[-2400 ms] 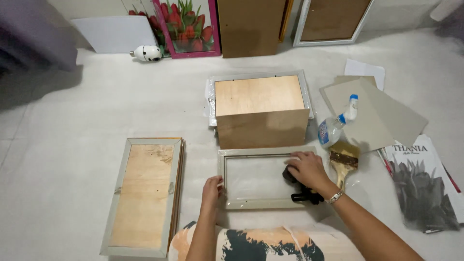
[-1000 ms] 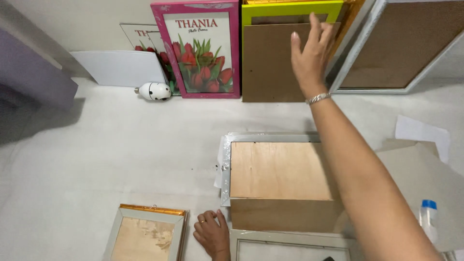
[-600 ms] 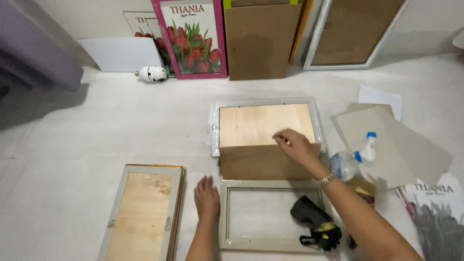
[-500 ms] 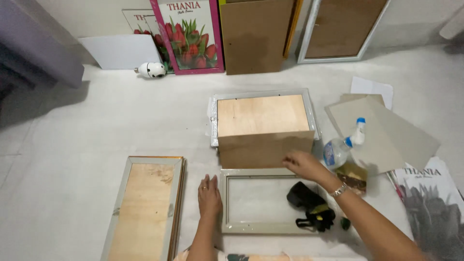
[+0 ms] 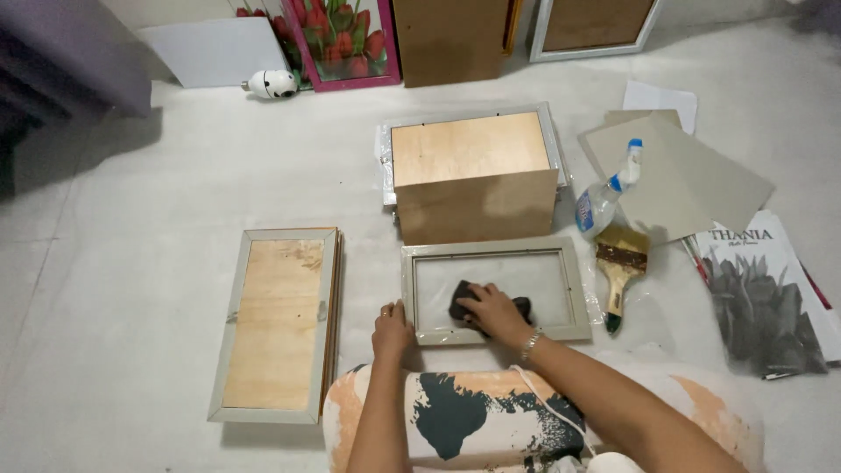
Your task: Cleaning the glass of a picture frame using a black cloth.
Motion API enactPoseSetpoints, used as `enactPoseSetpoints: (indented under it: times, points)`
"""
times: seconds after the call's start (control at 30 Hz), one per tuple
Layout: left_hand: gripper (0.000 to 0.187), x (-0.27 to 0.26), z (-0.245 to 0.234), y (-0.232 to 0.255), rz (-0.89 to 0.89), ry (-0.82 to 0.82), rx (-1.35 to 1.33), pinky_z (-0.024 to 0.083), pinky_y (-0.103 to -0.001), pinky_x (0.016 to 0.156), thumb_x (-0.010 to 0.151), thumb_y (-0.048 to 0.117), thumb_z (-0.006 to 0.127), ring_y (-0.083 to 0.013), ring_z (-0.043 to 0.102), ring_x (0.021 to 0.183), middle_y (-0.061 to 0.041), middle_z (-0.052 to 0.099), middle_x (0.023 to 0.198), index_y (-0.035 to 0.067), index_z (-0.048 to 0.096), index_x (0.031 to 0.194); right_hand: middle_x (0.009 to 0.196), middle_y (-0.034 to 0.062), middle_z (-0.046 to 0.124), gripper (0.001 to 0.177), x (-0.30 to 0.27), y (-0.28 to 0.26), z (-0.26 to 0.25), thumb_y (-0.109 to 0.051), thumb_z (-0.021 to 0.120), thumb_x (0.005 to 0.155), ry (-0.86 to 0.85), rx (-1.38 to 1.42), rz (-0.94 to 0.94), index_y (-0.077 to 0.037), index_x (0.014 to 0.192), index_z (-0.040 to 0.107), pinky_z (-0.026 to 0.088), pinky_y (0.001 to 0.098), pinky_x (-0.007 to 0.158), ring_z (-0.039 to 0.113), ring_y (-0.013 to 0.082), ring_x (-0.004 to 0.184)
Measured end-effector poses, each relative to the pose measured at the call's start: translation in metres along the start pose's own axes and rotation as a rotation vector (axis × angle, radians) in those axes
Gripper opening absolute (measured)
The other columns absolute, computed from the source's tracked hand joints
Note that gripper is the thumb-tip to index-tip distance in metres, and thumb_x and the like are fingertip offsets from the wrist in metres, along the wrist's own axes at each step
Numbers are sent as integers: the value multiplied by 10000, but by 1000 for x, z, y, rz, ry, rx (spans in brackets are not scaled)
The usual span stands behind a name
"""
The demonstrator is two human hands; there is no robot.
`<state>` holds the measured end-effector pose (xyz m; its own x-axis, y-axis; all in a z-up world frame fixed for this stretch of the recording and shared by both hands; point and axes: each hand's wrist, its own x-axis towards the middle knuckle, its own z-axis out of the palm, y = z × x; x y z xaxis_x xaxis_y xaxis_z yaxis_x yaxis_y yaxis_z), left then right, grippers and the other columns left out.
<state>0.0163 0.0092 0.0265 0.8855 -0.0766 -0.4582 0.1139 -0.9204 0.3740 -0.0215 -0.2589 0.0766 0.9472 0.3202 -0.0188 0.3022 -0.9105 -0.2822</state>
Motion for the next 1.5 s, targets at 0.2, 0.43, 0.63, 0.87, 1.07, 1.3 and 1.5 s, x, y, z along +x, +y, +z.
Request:
enactPoseSetpoints:
  times: [0.2, 0.43, 0.63, 0.87, 1.07, 1.3, 1.5]
  points:
    - [541, -22, -25, 16, -148, 121, -6, 445, -566, 1099, 1026, 474, 500, -389, 400, 1429, -98, 352, 1572, 337, 419, 1544, 1209, 29, 605, 241, 61, -71, 49, -209, 618, 939, 84, -208, -212, -366, 1091, 718, 578, 401, 645, 648, 352, 966]
    - [783, -6, -21, 12, -463, -25, -232, 34, -749, 1164, 979, 749, 320, -394, -93, 1565, -31, -125, 1720, 418, 38, 1630, 1210, -13, 640, 176, 21, -6, -23, -176, 626, 925, -74, -211, -306, -338, 916, 693, 571, 425, 727, 645, 371, 1014]
    - [949, 5, -11, 8, -460, -74, -259, -126, -791, 1106, 913, 869, 315, -427, -272, 1514, -47, -322, 1672, 400, -113, 1618, 1221, -57, 632, 168, -59, 81, -85, -167, 645, 898, -211, -330, -135, -326, 877, 695, 589, 418, 728, 671, 358, 997]
    - [1017, 13, -8, 6, -462, -121, -299, -188, -814, 1047, 880, 884, 326, -457, -336, 1472, -52, -401, 1633, 390, -193, 1602, 1188, -57, 616, 177, -73, 106, -69, -178, 700, 874, -182, -404, -58, -344, 929, 666, 578, 382, 715, 658, 306, 962]
    - [1021, 22, 4, 0, -480, -110, -328, -238, -814, 1013, 867, 899, 317, -461, -390, 1441, -29, -429, 1619, 407, -204, 1594, 1233, -27, 598, 251, -7, 37, -32, -262, 789, 808, -161, -202, -133, -340, 1018, 676, 598, 413, 759, 634, 333, 977]
    - [944, 27, 8, 1, -519, -96, -301, -213, -811, 1039, 876, 935, 204, -459, -351, 1458, -2, -416, 1623, 455, -202, 1580, 1189, 30, 596, 133, 59, -81, 1, -231, 693, 909, 52, -155, -319, -354, 958, 693, 547, 388, 643, 619, 329, 963]
    - [964, 17, 0, 4, -475, -92, -336, -211, -808, 1050, 865, 950, 201, -465, -341, 1464, 1, -403, 1630, 445, -185, 1589, 1211, 7, 611, 148, 40, -34, -4, -193, 674, 907, -39, -160, -339, -330, 912, 730, 574, 403, 703, 620, 334, 1004]
